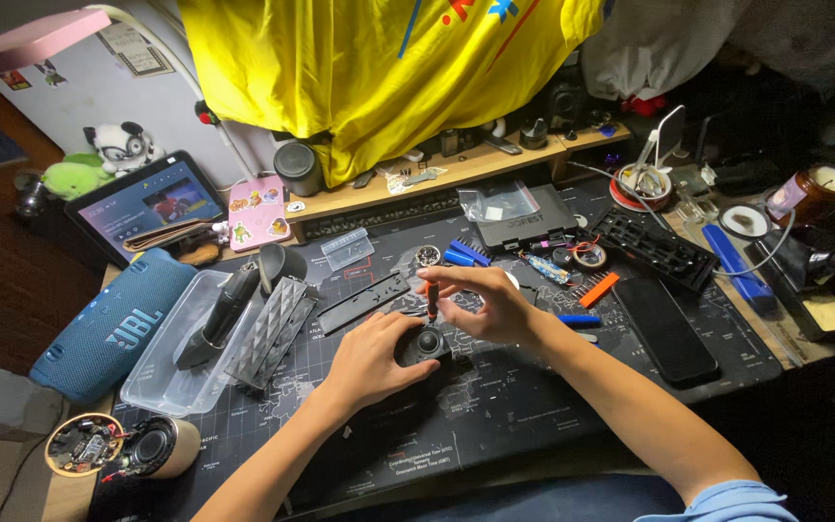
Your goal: The person uses an orange utility knife to scrape and clean the surface of a black electronic component, likely a speaker or subwoofer. They rotate the object to access different sides and continue scraping the edges and corners with the tool.
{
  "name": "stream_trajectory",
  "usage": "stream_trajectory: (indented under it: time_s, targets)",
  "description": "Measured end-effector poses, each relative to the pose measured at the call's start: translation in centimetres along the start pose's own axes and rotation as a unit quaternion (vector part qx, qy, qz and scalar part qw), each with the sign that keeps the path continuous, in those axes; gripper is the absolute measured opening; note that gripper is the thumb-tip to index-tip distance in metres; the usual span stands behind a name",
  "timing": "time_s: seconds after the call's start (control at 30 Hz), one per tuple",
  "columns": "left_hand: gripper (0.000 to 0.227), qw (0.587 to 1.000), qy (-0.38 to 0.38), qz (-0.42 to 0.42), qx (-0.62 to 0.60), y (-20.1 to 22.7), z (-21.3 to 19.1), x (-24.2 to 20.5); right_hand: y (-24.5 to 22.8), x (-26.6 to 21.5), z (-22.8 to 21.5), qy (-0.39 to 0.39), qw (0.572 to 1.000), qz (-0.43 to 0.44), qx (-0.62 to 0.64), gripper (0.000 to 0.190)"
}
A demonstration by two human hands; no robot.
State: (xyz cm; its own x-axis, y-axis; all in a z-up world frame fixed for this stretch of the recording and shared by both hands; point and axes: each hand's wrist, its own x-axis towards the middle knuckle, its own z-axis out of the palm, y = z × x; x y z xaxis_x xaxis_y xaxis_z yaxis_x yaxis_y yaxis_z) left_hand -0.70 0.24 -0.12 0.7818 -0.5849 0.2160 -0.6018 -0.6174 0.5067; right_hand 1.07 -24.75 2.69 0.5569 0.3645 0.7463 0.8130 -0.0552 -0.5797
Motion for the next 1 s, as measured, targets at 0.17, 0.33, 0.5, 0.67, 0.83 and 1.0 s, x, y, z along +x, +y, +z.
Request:
stream_trajectory:
  time_s: [0.17,0.33,0.5,0.67,0.83,1.0]
  targets:
    - [0.065,1.000,-0.001,0.005,-0.003,-0.2,0.1,0.0,0.4,0.0,-0.1,-0.007,1.000,-0.002,0.008,0.057]
    - [0.065,1.000,0.002,0.009,0.007,-0.4,0.3,0.0,0.7,-0.3,0.0,0.001,1.000,0.004,0.005,0.055]
    - [0.062,1.000,0.000,0.012,0.009,0.1,-0.1,0.1,1.2,-0.4,-0.1,0.008,1.000,-0.010,-0.020,0.057]
    - [0.063,1.000,0.000,0.009,0.003,0.0,-0.1,0.1,0.9,-0.2,0.1,0.019,0.999,-0.004,-0.029,0.054]
    - [0.063,1.000,0.006,0.008,-0.004,0.1,-0.1,0.1,0.1,0.2,0.1,-0.002,1.000,-0.007,0.003,0.058]
    - [0.065,1.000,-0.003,0.012,0.004,0.0,-0.1,-0.1,0.4,-0.3,0.3,-0.001,1.000,0.004,0.010,0.057]
